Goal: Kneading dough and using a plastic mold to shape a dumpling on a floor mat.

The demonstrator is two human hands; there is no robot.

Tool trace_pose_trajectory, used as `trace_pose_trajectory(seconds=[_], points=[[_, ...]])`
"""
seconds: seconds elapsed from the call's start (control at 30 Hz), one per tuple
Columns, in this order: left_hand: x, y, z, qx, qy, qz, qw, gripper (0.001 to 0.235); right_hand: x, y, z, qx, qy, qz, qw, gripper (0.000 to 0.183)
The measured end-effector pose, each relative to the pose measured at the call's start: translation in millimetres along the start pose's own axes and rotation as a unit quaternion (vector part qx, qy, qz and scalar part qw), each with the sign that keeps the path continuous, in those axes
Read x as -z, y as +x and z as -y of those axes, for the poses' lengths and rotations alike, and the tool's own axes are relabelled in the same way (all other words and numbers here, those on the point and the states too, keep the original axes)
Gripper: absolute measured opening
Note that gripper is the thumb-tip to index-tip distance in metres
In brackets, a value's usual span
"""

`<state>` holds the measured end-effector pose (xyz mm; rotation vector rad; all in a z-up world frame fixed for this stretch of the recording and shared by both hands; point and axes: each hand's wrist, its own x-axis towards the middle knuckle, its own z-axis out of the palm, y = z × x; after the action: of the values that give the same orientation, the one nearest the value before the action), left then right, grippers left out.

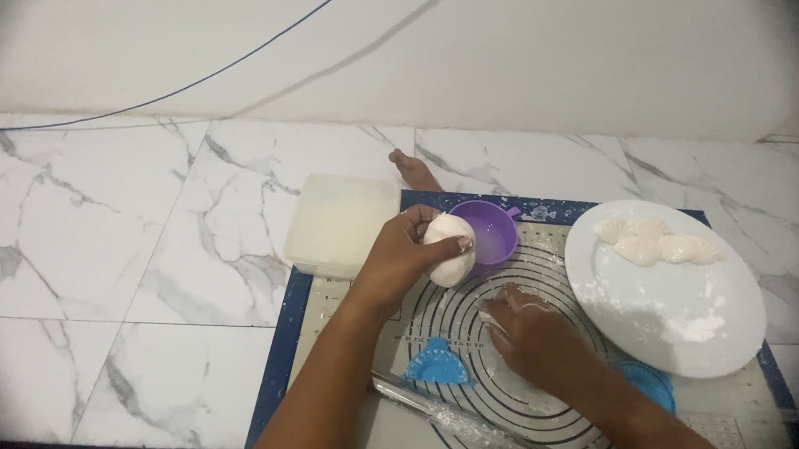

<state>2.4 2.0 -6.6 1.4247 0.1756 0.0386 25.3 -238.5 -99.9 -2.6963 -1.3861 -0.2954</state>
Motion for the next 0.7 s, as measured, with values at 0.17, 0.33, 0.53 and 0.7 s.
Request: trace_pose_trajectory(seconds=[0.17,0.33,0.53,0.7], points=[[-0.1,-0.6,-1.1,-0.004,-0.01,0.013,1.0,0.042,60.8,15.9,-0.1,-0.231,0.274,0.098,0.928,0.041],[0.9,-0.9,0.0,-0.014,-0.025,0.016,0.999,0.044,68.6,8.7,-29.2,-0.36,0.742,0.016,0.565,0.067],[-0.9,-2.0,-1.8,0.023,0.011,-0.008,1.0,0.038,48.6,9.8,-39.2,-0.212,0.863,-0.067,0.454,0.039],[1.3,0.3,2.1,0.032,-0.016,-0.019,0.999,0.045,48.6,15.2,-33.0,-0.25,0.905,-0.069,0.336,0.047]])
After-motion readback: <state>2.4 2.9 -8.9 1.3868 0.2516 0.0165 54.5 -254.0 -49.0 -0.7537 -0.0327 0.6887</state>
